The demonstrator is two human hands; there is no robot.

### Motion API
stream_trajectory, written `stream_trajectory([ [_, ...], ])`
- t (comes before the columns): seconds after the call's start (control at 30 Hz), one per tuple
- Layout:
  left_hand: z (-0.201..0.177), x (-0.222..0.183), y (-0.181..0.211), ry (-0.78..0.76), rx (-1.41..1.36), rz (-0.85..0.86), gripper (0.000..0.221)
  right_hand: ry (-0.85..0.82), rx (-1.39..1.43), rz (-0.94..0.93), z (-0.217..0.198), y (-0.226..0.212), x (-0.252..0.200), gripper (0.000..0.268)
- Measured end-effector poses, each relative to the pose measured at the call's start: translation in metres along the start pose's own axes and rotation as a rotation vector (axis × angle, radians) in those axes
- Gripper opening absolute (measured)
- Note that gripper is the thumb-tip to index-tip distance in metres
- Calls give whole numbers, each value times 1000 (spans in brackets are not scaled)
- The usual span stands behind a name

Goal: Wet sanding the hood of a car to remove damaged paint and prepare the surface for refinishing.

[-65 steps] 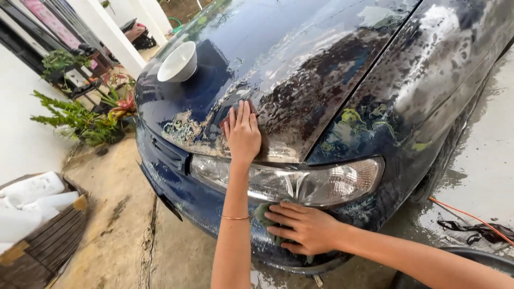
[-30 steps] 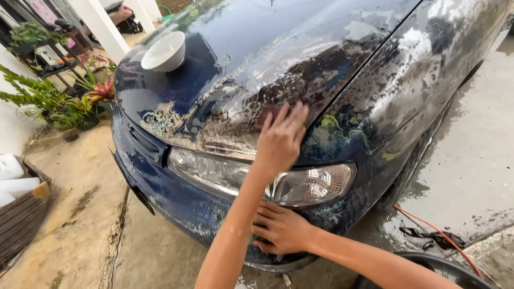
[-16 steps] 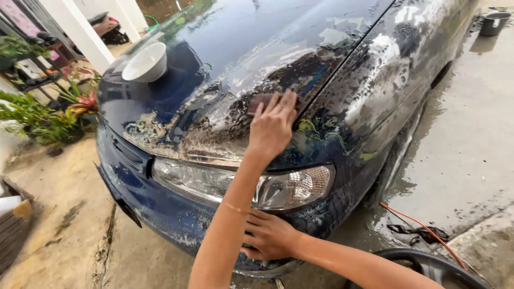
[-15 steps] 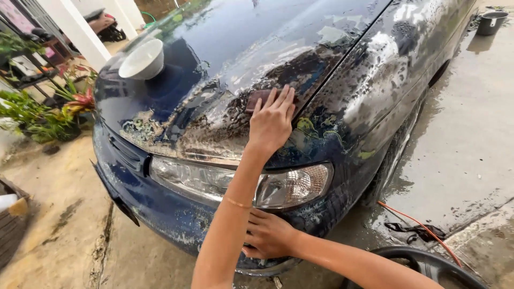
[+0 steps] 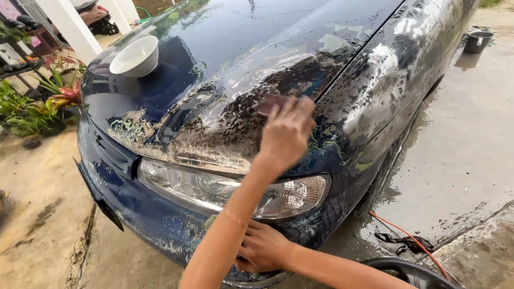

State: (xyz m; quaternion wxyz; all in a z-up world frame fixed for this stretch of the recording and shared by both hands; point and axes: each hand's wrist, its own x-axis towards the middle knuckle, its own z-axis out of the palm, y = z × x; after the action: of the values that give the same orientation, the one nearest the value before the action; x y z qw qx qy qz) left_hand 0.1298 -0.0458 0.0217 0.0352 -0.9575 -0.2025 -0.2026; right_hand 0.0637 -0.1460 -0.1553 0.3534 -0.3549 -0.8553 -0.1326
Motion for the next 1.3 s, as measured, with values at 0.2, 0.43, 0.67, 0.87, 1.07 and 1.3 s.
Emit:
stream_trajectory([
  [0.2,5,-8,-9,42,-88,160,51,30,5,14,-8,-3,4,37],
  [0.43,10,-26,-13,145,-69,159,52,-15,-2,25,-12,-5,7,34],
  [0.67,-16,-32,-73,104,-142,-129,53,-108,-16,64,-16,-7,13,42],
  [0.87,-10,-82,-67,171,-144,105,52,-170,-15,95,-6,-4,4,48],
  [1.07,-27,-69,-93,174,-268,-95,50,-217,-83,86,-5,-2,5,52],
  [1.3,-32,-84,-106,66,-368,64,53,-150,-166,-4,-6,-2,10,44],
])
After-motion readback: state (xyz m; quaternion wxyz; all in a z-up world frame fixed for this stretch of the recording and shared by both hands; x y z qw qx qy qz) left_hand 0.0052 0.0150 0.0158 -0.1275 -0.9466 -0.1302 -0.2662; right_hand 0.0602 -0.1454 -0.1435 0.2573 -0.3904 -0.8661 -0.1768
